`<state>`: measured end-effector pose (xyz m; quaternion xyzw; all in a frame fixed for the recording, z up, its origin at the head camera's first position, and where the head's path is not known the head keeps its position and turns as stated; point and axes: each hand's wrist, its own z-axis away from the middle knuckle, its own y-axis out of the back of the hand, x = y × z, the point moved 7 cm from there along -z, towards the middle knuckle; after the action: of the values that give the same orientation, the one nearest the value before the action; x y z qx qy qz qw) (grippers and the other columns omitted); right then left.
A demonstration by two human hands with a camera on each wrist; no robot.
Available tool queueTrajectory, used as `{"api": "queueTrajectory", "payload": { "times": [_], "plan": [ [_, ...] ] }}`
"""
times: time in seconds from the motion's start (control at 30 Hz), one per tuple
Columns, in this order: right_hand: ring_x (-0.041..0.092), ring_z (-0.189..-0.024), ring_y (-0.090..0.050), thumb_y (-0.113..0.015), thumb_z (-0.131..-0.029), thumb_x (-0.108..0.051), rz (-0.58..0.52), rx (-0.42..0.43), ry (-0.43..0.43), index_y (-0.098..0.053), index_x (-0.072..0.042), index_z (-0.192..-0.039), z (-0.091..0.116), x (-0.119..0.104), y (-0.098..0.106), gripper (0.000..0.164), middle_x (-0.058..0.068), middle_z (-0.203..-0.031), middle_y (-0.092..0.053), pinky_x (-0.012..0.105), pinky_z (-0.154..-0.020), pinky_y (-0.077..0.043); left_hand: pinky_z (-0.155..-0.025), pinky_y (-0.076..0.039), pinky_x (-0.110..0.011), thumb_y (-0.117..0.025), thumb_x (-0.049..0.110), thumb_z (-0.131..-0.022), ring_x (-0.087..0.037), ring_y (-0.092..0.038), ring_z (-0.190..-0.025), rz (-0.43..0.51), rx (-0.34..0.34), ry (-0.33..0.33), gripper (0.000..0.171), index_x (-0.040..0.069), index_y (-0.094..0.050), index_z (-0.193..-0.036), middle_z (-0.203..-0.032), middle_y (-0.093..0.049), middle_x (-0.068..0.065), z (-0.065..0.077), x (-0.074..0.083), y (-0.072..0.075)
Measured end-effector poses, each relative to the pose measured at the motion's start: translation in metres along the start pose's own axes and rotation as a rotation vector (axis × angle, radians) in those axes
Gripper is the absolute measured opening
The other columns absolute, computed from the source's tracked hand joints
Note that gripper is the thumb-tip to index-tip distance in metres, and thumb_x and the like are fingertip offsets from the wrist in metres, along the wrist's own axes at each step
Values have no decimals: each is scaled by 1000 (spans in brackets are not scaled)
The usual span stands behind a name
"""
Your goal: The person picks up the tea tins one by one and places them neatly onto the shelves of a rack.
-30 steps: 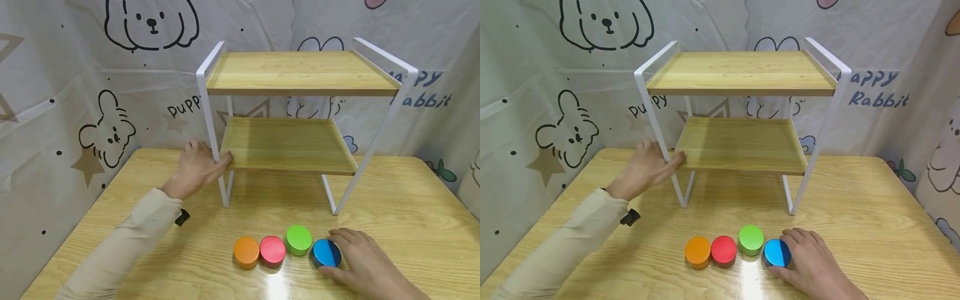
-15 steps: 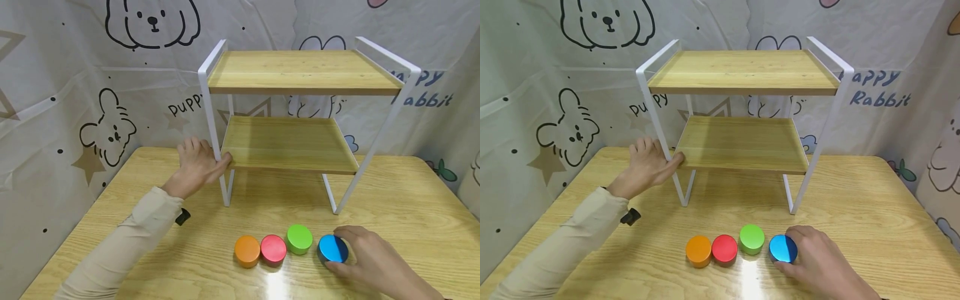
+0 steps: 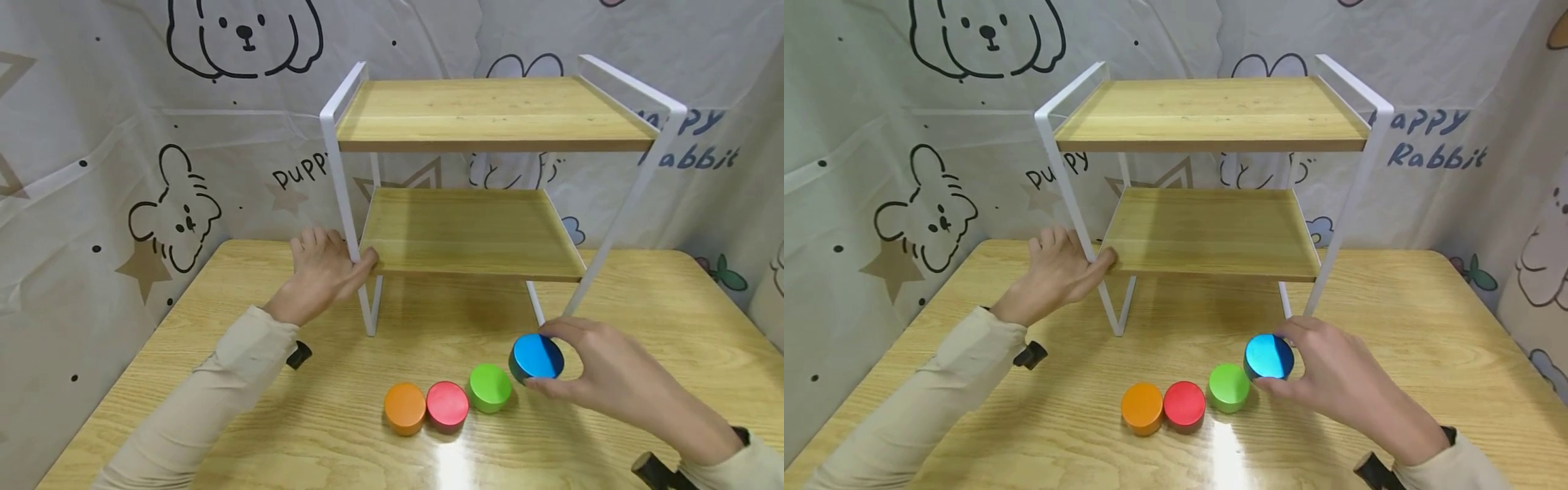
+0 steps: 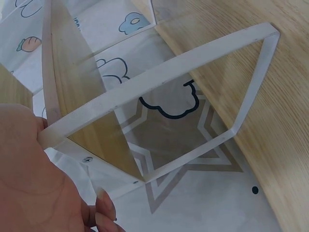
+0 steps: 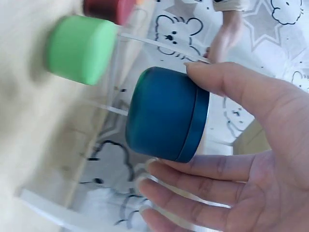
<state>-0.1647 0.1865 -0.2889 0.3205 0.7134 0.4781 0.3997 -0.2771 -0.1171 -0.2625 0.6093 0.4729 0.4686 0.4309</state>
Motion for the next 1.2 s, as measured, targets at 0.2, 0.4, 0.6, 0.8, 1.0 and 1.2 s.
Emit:
{"api": "queueTrajectory", "payload": {
  "times": [0.2, 0.4, 0.6, 0.8, 1.0, 1.2],
  "plan": [
    [20, -83, -65, -86, -65, -41, -48, 43, 120, -69, -4, -101, -40, -33, 27, 54, 4, -93, -69, 38, -68, -53, -65, -22, -40, -32, 43, -89, -29, -29, -72, -27, 29, -23, 42, 7, -37, -69, -74, -31, -10, 1, 1, 4],
    [18, -82, -64, -83, -68, -43, -55, 29, 137, -70, -4, -99, -84, -60, 37, 51, 3, -91, -70, 37, -68, -52, -66, -22, -40, -33, 41, -88, -29, -28, -72, -30, 42, -27, 39, 7, -36, -68, -74, -30, -10, 2, 0, 5],
    [17, -72, -58, -82, -69, -45, -35, -9, 123, -69, -7, -90, -122, -75, 34, 45, 0, -80, -66, 32, -60, -47, -67, -19, -39, -30, 40, -89, -28, -26, -73, -22, 15, -23, 37, 9, -33, -69, -74, -26, -8, 1, -1, 0],
    [16, -65, -53, -80, -72, -44, -43, -11, 138, -67, -6, -82, -147, -83, 32, 41, 2, -72, -62, 29, -58, -42, -70, -22, -42, -31, 39, -89, -30, -30, -76, 5, 23, -43, 38, 7, -37, -70, -76, -30, -10, 1, 1, -4],
    [15, -59, -50, -77, -74, -45, -91, -55, 102, -65, -8, -77, -162, -84, 28, 38, 1, -67, -58, 29, -54, -39, -69, -22, -42, -31, 38, -90, -30, -29, -76, 9, 44, -57, 38, 7, -37, -69, -75, -30, -9, 3, 4, -1],
    [14, -55, -47, -76, -74, -47, -102, -88, 65, -63, -10, -71, -177, -86, 24, 39, 1, -64, -55, 27, -51, -36, -67, -22, -41, -30, 37, -90, -30, -29, -75, -7, 46, -59, 38, 7, -37, -68, -75, -30, -9, 3, 5, 0]
  ]
}}
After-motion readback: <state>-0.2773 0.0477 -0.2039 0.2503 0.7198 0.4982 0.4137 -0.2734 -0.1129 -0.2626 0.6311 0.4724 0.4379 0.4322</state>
